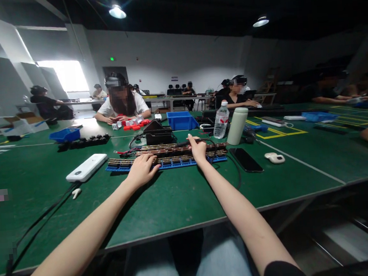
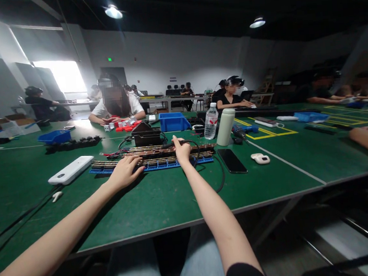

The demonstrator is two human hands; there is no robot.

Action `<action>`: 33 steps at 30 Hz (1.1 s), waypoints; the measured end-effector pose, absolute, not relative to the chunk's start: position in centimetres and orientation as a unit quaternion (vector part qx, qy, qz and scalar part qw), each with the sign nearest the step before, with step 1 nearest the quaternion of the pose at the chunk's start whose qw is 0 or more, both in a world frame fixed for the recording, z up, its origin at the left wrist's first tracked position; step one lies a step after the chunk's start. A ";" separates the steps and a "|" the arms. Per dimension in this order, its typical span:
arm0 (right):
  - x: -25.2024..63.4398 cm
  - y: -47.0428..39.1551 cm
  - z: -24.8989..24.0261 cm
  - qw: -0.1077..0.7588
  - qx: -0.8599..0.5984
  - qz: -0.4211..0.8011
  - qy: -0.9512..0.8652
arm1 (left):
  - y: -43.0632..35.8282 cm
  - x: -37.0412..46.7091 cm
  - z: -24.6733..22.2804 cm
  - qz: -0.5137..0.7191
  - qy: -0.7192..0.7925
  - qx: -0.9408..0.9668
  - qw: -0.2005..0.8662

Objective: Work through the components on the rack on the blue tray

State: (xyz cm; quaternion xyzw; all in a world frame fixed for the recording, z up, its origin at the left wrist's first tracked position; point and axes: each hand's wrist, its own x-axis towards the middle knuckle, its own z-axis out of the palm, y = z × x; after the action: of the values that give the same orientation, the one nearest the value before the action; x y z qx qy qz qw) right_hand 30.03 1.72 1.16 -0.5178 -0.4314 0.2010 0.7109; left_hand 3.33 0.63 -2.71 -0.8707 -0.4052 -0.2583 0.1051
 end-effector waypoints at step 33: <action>30.7 1.9 0.8 0.698 -0.501 0.264 -0.438 | 1.0 3.4 -3.2 -0.240 -0.397 -0.880 0.102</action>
State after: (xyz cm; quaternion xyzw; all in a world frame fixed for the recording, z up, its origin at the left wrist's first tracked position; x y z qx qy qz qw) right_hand 30.69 1.86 0.79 -0.5012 -0.4380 0.2638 0.6981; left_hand 3.44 1.02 -3.15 -0.8799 -0.3970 -0.2401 0.1023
